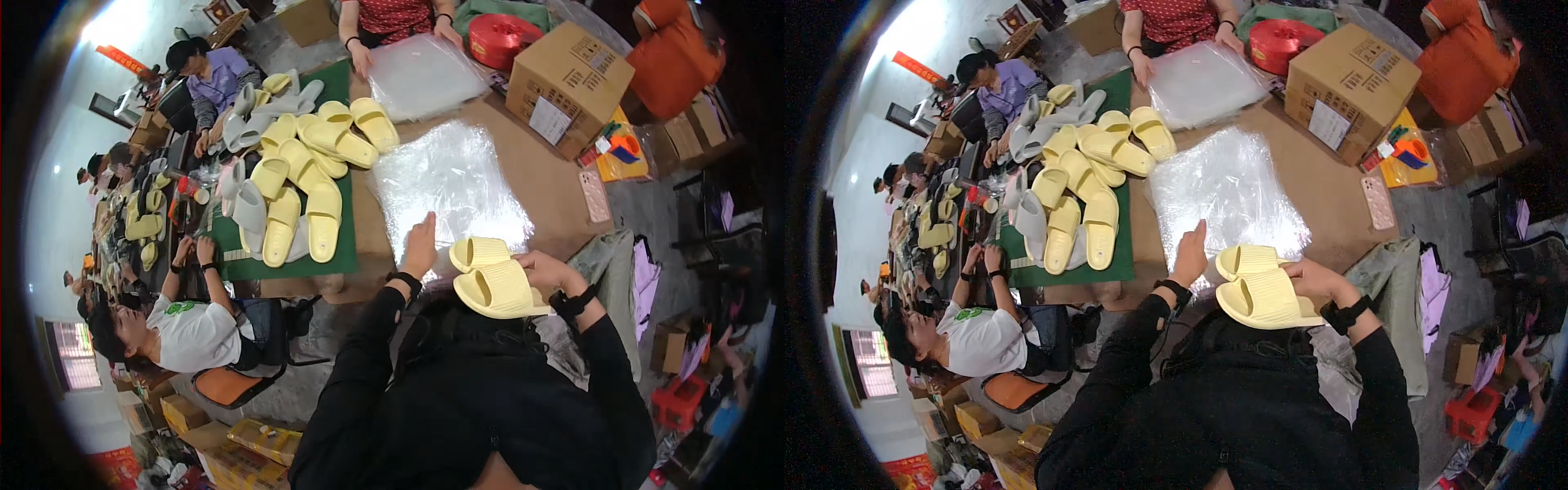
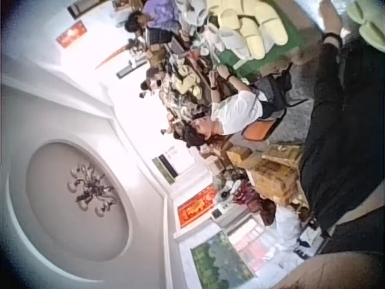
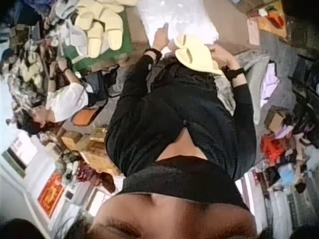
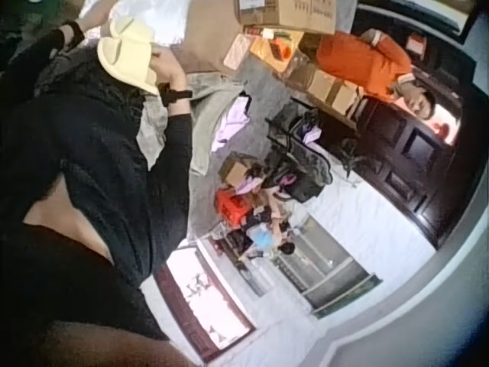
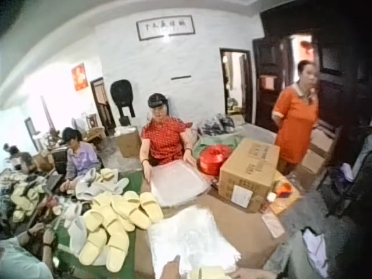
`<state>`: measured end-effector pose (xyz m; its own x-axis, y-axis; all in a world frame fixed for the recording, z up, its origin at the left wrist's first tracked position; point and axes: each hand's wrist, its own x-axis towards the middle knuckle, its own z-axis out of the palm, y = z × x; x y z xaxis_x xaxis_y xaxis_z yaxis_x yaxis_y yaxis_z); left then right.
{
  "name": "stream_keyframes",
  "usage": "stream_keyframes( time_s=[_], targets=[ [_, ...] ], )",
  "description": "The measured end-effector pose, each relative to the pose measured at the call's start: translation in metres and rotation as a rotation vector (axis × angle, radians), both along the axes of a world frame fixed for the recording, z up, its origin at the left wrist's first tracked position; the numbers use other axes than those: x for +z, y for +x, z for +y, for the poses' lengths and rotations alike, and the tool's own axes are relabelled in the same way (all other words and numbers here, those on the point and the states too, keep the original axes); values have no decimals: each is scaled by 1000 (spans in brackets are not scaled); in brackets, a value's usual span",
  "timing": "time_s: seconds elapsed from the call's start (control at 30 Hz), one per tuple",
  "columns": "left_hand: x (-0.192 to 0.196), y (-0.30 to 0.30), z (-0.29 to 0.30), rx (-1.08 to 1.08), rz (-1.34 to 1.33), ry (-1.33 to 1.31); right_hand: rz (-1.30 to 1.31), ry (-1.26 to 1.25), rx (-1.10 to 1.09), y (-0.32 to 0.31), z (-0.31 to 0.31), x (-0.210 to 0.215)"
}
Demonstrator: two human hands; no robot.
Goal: Packing manufactured foam slides into plastic bags and a shipping container.
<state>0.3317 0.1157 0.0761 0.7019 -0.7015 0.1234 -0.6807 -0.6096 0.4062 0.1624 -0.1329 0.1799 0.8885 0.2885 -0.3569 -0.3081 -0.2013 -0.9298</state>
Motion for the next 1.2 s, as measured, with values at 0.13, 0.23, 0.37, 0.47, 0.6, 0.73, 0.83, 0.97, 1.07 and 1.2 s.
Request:
stream_keyframes(
  time_s=[0.13, 0.23, 0.37, 0.47, 0.6, 0.73, 0.83, 0.97, 1.07, 1.2],
  targets=[
    [-14, 9, 7, 6, -1, -93, 61, 69, 47, -7, 10, -12],
    [3, 14, 3, 216, 233, -115, 8, 22, 24, -15, 19, -26],
    [19, 14, -5, 157, -179, -184, 111, 0, 57, -7, 26, -18],
    [26, 13, -8, 53, -209, 59, 127, 9, 77, -1, 27, -9],
    [7, 12, 0, 135, -152, 190, 63, -6, 100, 3, 28, -16],
    [-5, 4, 3, -7, -372, 103, 212, -18, 89, 4, 30, 7],
    [-27, 7, 13, -7, -113, 304, 163, 26, 78, 0, 31, -16],
    [-38, 18, 23, -67, -136, 240, 125, 83, 84, 0, 29, -24],
    [-39, 20, 26, -215, -210, 253, 113, 21, 112, 2, 28, -20],
    [-48, 25, 26, -145, -3, -28, 91, 19, 131, 7, 33, -26]
  ],
)
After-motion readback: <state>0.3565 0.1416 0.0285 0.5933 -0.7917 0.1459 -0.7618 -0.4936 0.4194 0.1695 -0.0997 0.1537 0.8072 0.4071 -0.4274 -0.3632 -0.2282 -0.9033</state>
